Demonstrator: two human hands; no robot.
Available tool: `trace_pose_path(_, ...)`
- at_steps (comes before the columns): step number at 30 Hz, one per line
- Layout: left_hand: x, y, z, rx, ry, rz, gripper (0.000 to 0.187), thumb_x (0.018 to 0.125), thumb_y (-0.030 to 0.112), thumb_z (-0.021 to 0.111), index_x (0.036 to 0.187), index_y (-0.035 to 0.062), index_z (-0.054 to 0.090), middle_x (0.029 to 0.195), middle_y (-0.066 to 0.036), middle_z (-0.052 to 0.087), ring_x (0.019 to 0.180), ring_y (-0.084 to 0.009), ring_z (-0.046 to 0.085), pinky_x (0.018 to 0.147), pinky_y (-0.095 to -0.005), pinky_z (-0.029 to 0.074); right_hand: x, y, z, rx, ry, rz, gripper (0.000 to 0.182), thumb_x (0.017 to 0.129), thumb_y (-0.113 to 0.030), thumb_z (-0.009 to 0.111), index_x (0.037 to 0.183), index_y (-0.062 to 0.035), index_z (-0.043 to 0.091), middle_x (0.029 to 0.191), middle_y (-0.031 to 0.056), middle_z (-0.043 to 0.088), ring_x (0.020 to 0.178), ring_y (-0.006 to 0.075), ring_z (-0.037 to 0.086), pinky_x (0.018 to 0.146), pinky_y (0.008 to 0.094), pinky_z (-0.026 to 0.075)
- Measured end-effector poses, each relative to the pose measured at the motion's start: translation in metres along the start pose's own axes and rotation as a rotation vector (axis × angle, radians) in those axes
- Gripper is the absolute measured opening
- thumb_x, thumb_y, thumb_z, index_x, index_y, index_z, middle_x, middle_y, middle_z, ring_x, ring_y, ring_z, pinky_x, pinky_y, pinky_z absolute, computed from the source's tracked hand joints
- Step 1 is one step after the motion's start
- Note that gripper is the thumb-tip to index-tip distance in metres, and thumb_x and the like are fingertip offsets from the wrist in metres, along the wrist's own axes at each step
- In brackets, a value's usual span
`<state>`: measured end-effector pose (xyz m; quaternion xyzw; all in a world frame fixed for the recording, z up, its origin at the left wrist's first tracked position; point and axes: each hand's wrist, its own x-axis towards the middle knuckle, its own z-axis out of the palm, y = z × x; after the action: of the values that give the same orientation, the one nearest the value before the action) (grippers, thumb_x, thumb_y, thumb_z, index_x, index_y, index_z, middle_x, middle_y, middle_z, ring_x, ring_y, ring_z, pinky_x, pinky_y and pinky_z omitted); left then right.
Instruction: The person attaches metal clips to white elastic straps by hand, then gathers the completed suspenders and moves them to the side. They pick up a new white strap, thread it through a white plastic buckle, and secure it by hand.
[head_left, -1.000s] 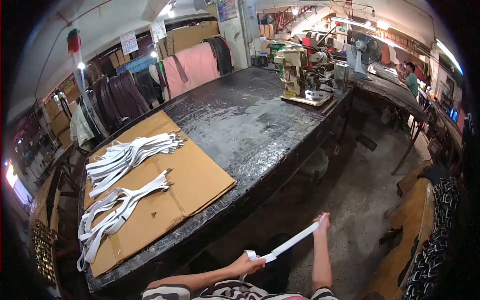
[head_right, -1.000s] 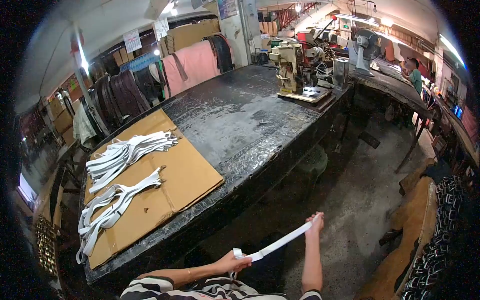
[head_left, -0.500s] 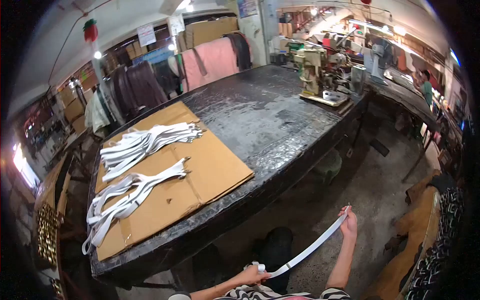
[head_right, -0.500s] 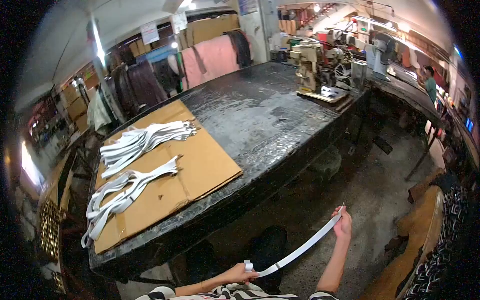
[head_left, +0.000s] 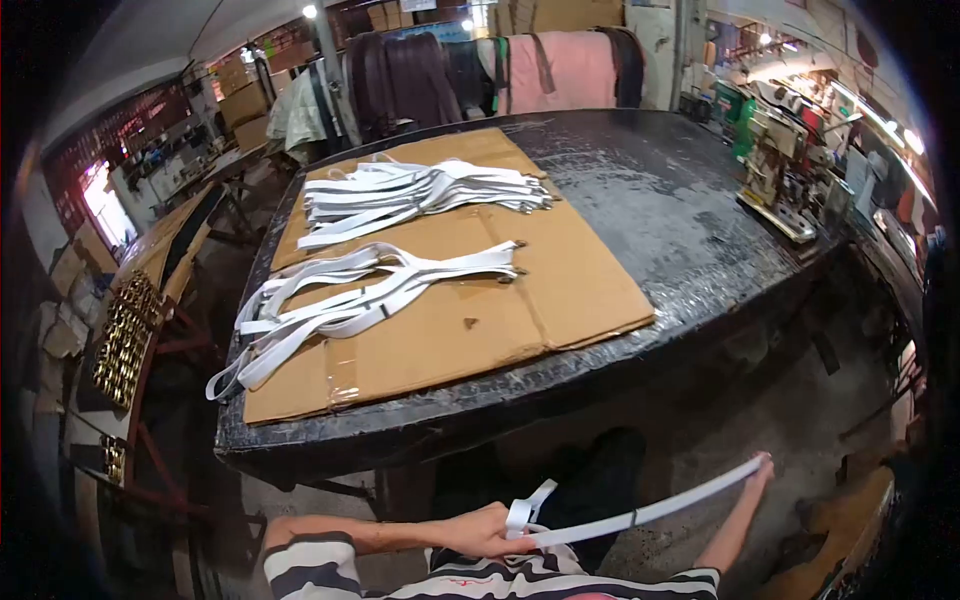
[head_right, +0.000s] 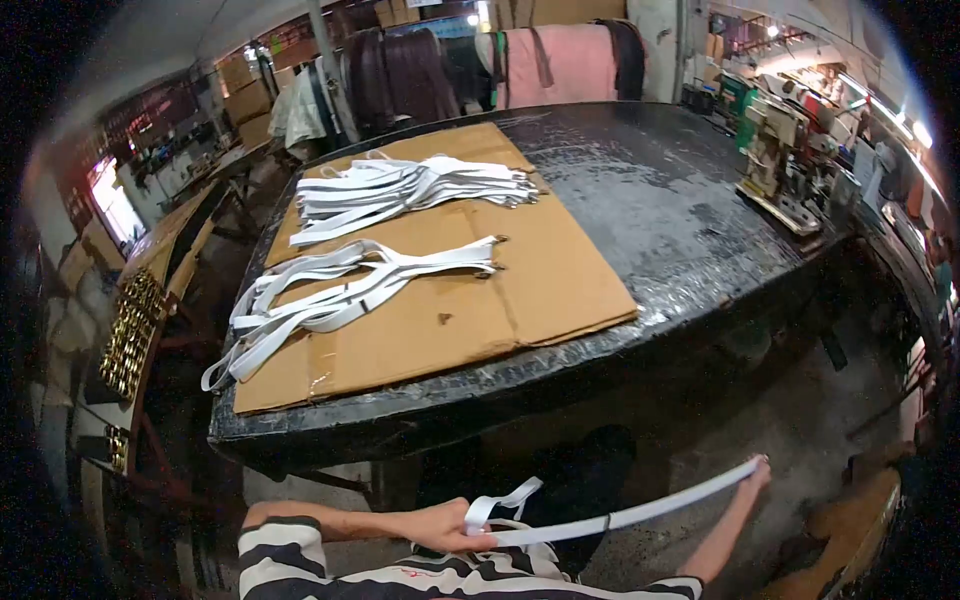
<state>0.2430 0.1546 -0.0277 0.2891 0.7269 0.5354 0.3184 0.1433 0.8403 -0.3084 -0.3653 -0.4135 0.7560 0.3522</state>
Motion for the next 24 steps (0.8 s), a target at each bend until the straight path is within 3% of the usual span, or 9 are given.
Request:
trace_pose_path(4,-0.021,0.005,-0.004,-0.089,-0.009,0.104,0.034,0.092,0.032,0.053,0.078,0.0035,0.064,0.053,0.0,0.051,0.046,-0.0076,0.045,0.042,-0.0243,0.033,0.016,-0.045,-0.035,-0.417,0.221,-0.16,0.032,0.078,-0.024,0.061,0.088,0.0066,0.063,0.08,0.0149,0.063,0.07,0.027,0.06,0.066,0.0387,0.05)
trace_pose_path(6,-0.033,0.018,-0.02,-0.221,-0.096,-0.07,0.034,0.092,0.032,0.053,0.079,0.0035,0.065,0.053,0.002,0.051,0.046,-0.0063,0.046,0.042,-0.0222,0.033,0.065,-0.085,-0.082,-0.821,0.518,-0.081,0.038,0.075,-0.03,0.065,0.086,0.0061,0.066,0.078,0.0142,0.064,0.074,0.0273,0.061,0.072,0.0419,0.048)
trace_pose_path(7,-0.039,0.029,-0.025,-0.386,-0.169,-0.27,0.033,0.092,0.032,0.054,0.079,0.0027,0.065,0.054,0.003,0.052,0.046,-0.0055,0.046,0.042,-0.0207,0.034,0.112,-0.1,-0.134,-0.851,0.496,-0.15,0.035,0.076,-0.028,0.064,0.083,0.006,0.067,0.075,0.0122,0.064,0.074,0.0246,0.061,0.073,0.042,0.048)
trace_pose_path(10,-0.037,0.036,-0.016,-0.224,-0.105,-0.011,0.032,0.091,0.03,0.056,0.075,0.003,0.061,0.052,0.003,0.049,0.045,-0.0035,0.044,0.041,-0.0201,0.032,0.075,-0.143,-0.158,-0.867,0.587,-0.143,0.032,0.076,-0.027,0.062,0.081,0.0049,0.066,0.075,0.0117,0.063,0.073,0.0247,0.059,0.071,0.0418,0.047)
trace_pose_path(12,-0.025,0.048,-0.019,-0.447,-0.23,-0.274,0.033,0.092,0.03,0.054,0.074,0.0027,0.059,0.052,0.003,0.048,0.045,-0.0037,0.043,0.041,-0.021,0.032,0.058,-0.152,-0.171,-0.878,0.623,-0.134,0.03,0.076,-0.026,0.061,0.079,0.0042,0.065,0.074,0.0114,0.062,0.071,0.0248,0.058,0.069,0.0417,0.047)
trace_pose_path(13,-0.016,0.05,-0.026,-0.38,-0.274,-0.261,0.034,0.093,0.031,0.053,0.075,0.0028,0.06,0.053,0.003,0.049,0.046,-0.0043,0.044,0.041,-0.0218,0.031,0.054,-0.153,-0.18,-0.873,0.626,-0.125,0.029,0.076,-0.025,0.06,0.078,0.0038,0.064,0.074,0.0112,0.061,0.071,0.0248,0.058,0.069,0.0417,0.047)
trace_pose_path(16,-0.011,0.038,-0.021,-0.307,-0.22,-0.094,0.034,0.093,0.03,0.052,0.075,0.0037,0.062,0.053,0.002,0.049,0.047,-0.0041,0.044,0.041,-0.0224,0.031,0.043,-0.136,-0.189,-0.803,0.601,-0.08,0.027,0.076,-0.024,0.058,0.076,0.0027,0.063,0.073,0.0107,0.06,0.069,0.0249,0.056,0.066,0.0415,0.046)
trace_pose_path(20,0.032,0.006,-0.011,-0.358,-0.276,-0.091,0.033,0.093,0.03,0.052,0.075,0.004,0.062,0.053,0.001,0.049,0.046,-0.0058,0.045,0.041,-0.0234,0.032,0.038,-0.084,-0.195,-0.726,0.522,0.023,0.024,0.076,-0.022,0.055,0.072,0.0012,0.061,0.072,0.01,0.058,0.067,0.025,0.054,0.063,0.0413,0.045)
trace_pose_path(24,0.129,-0.018,0.002,-0.45,-0.418,-0.267,0.032,0.092,0.026,0.051,0.075,-0.0002,0.058,0.055,-0.003,0.052,0.048,-0.0106,0.048,0.044,-0.0274,0.037,0.032,0.021,-0.215,-0.557,0.366,0.229,0.022,0.076,-0.02,0.052,0.069,-0.0003,0.058,0.07,0.0093,0.056,0.064,0.0251,0.052,0.06,0.0411,0.044)
